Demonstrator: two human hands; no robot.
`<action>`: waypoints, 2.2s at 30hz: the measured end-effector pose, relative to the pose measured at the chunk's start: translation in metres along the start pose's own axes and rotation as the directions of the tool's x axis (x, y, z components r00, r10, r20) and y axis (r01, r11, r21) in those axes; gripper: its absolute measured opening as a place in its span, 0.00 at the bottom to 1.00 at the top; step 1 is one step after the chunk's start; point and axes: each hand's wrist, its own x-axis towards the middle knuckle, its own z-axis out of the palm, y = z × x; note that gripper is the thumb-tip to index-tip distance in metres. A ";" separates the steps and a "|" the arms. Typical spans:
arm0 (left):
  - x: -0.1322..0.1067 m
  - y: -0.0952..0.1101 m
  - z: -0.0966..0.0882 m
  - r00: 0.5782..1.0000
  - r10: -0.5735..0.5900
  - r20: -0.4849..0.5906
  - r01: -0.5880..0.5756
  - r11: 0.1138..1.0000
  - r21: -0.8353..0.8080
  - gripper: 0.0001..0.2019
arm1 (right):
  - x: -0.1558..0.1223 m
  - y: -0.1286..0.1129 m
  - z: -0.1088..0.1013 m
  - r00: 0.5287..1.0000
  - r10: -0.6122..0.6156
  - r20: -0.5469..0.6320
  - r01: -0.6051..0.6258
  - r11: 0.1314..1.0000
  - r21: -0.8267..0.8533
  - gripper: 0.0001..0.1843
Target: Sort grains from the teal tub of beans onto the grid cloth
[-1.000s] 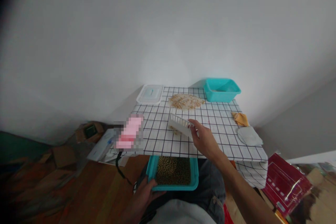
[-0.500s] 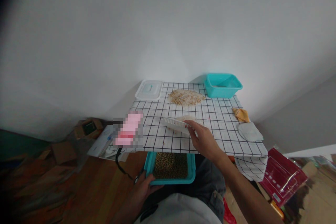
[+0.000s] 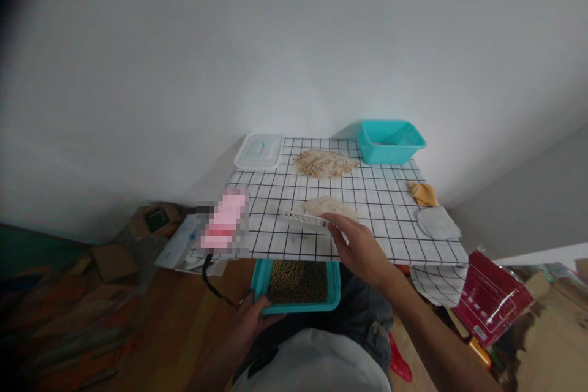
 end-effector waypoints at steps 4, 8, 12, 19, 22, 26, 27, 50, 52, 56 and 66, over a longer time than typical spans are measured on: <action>0.002 0.000 0.001 0.998 -0.043 -0.042 0.042 0.999 -0.015 0.09 | -0.007 0.000 -0.002 1.000 0.000 0.010 0.000 1.000 0.017 0.16; 0.001 0.002 0.003 0.998 -0.052 -0.030 0.051 0.998 -0.030 0.12 | -0.017 -0.001 -0.005 0.999 0.015 0.033 -0.016 1.000 0.013 0.17; 0.001 0.000 0.002 0.999 -0.036 -0.008 0.036 0.999 -0.016 0.12 | -0.031 -0.008 -0.003 0.996 0.037 0.077 -0.040 0.998 0.040 0.17; -0.004 0.002 0.007 1.000 -0.004 0.005 0.004 1.000 -0.012 0.10 | -0.040 -0.015 -0.006 0.997 0.042 0.067 -0.046 0.997 0.056 0.18; -0.007 0.003 0.009 0.999 0.025 0.020 -0.025 1.000 0.000 0.08 | -0.033 -0.007 -0.008 0.999 0.046 0.000 -0.046 0.999 0.007 0.18; -0.004 0.000 0.007 1.000 0.013 0.020 -0.013 1.000 0.003 0.10 | -0.029 -0.004 -0.006 0.999 0.000 0.052 -0.001 1.000 0.027 0.17; -0.002 -0.001 0.006 1.000 0.000 0.015 0.000 1.000 0.005 0.10 | -0.030 -0.006 -0.005 0.997 -0.012 0.080 0.009 0.999 0.042 0.18; 0.009 -0.019 -0.007 0.999 -0.026 -0.023 0.025 0.999 -0.047 0.05 | 0.035 0.034 -0.013 0.967 0.143 -0.210 -0.161 0.984 -0.071 0.17; 0.009 -0.020 -0.011 1.000 -0.013 0.000 0.013 0.999 -0.047 0.04 | 0.040 0.047 -0.032 0.970 0.120 -0.213 -0.137 0.988 -0.067 0.17; 0.006 -0.021 -0.016 0.993 0.039 0.113 -0.033 0.998 -0.060 0.08 | 0.054 0.076 -0.061 0.975 0.059 -0.213 -0.087 0.988 -0.126 0.19; -0.001 -0.022 -0.009 0.995 0.013 0.102 -0.010 1.000 -0.030 0.05 | 0.050 0.081 -0.045 0.996 -0.024 -0.089 0.017 0.996 -0.089 0.16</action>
